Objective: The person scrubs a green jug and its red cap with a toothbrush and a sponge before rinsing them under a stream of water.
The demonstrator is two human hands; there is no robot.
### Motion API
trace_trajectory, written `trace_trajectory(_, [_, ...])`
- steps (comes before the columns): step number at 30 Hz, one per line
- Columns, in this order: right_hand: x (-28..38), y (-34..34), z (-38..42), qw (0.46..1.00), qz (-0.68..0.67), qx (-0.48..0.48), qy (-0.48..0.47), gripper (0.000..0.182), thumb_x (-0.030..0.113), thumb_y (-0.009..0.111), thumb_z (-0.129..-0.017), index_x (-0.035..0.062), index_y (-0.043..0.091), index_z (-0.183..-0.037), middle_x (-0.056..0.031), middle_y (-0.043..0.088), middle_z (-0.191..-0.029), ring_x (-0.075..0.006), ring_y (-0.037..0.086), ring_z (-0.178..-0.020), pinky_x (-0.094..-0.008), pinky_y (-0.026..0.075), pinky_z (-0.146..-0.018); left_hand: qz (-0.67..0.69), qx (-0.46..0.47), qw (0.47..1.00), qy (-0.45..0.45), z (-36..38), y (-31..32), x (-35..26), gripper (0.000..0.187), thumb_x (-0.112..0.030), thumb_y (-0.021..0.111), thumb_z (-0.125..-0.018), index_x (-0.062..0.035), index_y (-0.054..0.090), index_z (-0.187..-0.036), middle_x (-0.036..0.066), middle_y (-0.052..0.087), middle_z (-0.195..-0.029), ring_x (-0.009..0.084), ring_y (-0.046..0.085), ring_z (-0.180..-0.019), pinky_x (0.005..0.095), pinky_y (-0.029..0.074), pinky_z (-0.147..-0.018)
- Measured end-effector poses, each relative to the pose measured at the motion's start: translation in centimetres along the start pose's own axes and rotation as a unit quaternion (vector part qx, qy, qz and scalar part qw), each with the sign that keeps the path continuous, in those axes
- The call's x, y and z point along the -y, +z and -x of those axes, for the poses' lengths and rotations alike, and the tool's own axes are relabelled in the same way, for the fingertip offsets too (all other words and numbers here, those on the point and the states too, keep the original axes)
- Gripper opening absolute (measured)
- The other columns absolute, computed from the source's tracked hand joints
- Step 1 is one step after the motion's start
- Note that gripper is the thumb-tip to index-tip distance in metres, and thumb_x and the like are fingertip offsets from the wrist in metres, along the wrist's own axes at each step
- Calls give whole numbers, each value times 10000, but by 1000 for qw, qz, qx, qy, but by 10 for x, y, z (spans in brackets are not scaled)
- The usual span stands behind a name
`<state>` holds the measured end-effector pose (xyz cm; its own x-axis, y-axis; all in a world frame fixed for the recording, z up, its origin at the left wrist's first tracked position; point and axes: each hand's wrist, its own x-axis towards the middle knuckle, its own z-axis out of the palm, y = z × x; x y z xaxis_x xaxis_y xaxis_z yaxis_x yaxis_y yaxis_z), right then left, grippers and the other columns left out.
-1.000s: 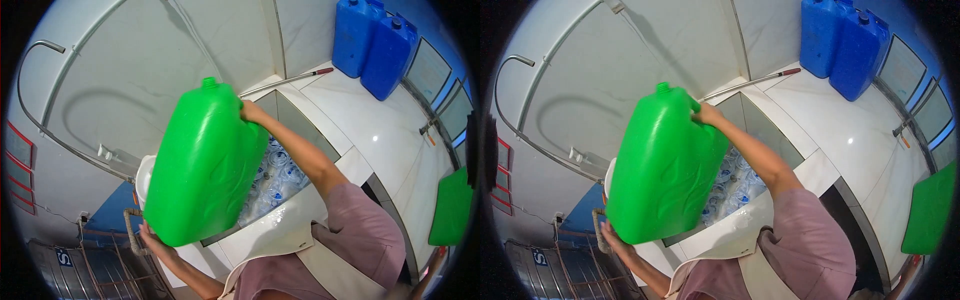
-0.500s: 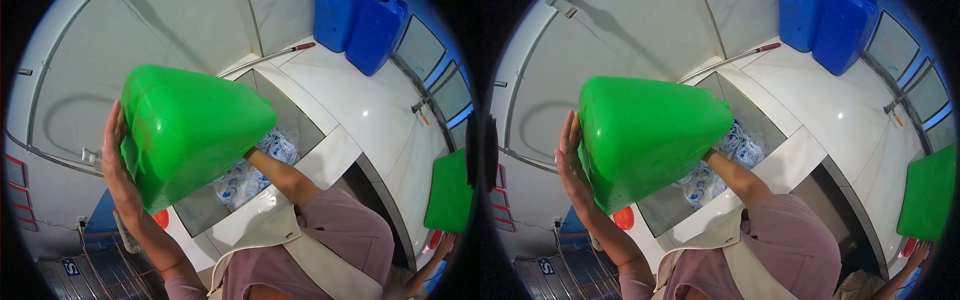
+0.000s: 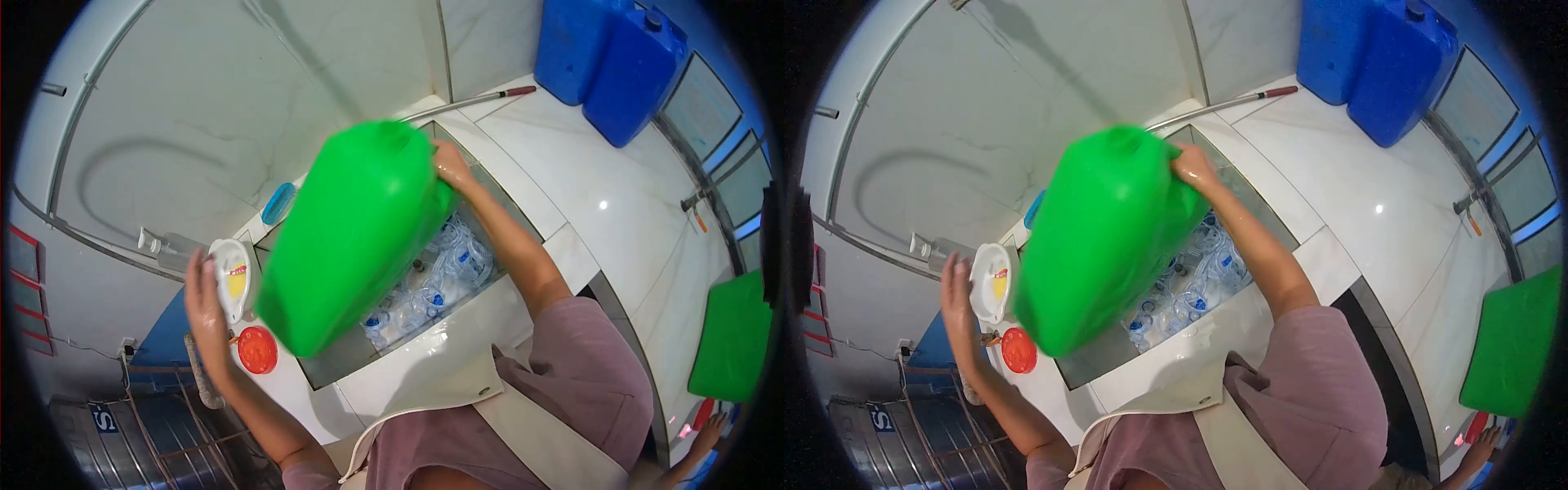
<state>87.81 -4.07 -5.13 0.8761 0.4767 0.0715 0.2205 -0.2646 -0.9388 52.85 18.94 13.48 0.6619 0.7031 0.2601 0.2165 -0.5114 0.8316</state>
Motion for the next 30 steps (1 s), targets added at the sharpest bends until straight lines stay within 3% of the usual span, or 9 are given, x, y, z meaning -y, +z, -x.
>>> trace_trajectory(1, [8,15,-3,977,194,-67,-55,404,345,588,-741,191,598,-1114,-131,660,-870,-270,647,-798,-378,498,-682,-6,20,1000,13,-3,18,2,534,-368,505,-901,-27,423,-1304,185,493,-1262,257,472,-1167,351,347,-985])
trace_trajectory(3, [75,31,28,951,283,-30,-121,507,304,587,-721,25,549,-1142,-167,628,-814,-308,616,-829,-410,475,-684,-60,69,996,19,-10,60,4,532,-338,553,-878,-1,446,-1275,182,515,-1236,246,509,-1106,335,375,-946])
trace_trajectory(5, [80,64,39,931,285,-15,-227,512,301,586,-724,24,541,-1152,-139,622,-833,-297,613,-812,-422,461,-706,-161,94,977,104,-18,104,23,561,-324,608,-826,7,465,-1255,216,565,-1147,270,586,-966,355,437,-840])
trace_trajectory(9, [65,105,41,852,381,28,-359,538,280,602,-708,24,525,-1174,-118,614,-854,-299,609,-797,-407,458,-711,-211,235,944,99,-12,173,45,457,-226,600,-764,32,503,-1128,257,608,-904,393,602,-811,469,465,-731])
trace_trajectory(15, [73,76,8,836,386,152,-360,537,220,608,-697,-18,524,-1172,-124,605,-864,-282,604,-777,-399,460,-686,-192,209,957,53,-9,210,63,482,-211,584,-761,43,449,-1148,281,606,-835,432,593,-787,505,463,-706])
trace_trajectory(17, [109,57,-23,821,336,412,-210,497,190,581,-702,-28,556,-1148,-136,616,-908,-224,605,-783,-354,479,-686,-184,197,961,67,-7,213,64,473,-207,574,-766,53,441,-1139,280,607,-812,438,595,-764,514,468,-691])
trace_trajectory(18, [110,54,-37,819,338,414,-209,497,190,581,-702,-28,556,-1148,-136,616,-908,-224,605,-783,-353,479,-686,-189,193,961,61,-6,212,61,477,-206,570,-767,57,440,-1142,281,607,-816,441,595,-758,515,470,-688])
trace_trajectory(20, [113,50,-51,912,146,380,-57,459,151,545,-700,-29,579,-1121,-154,638,-889,-188,595,-771,-317,485,-679,-191,189,962,53,-2,211,59,480,-206,566,-768,61,439,-1146,283,607,-820,444,595,-753,516,471,-686])
trace_trajectory(30, [139,55,-62,844,414,286,-188,311,74,478,-646,-61,641,-874,-177,639,-768,-188,597,-648,-343,471,-595,-188,166,968,31,11,205,58,472,-216,558,-770,62,446,-1135,286,608,-810,436,602,-757,511,478,-679])
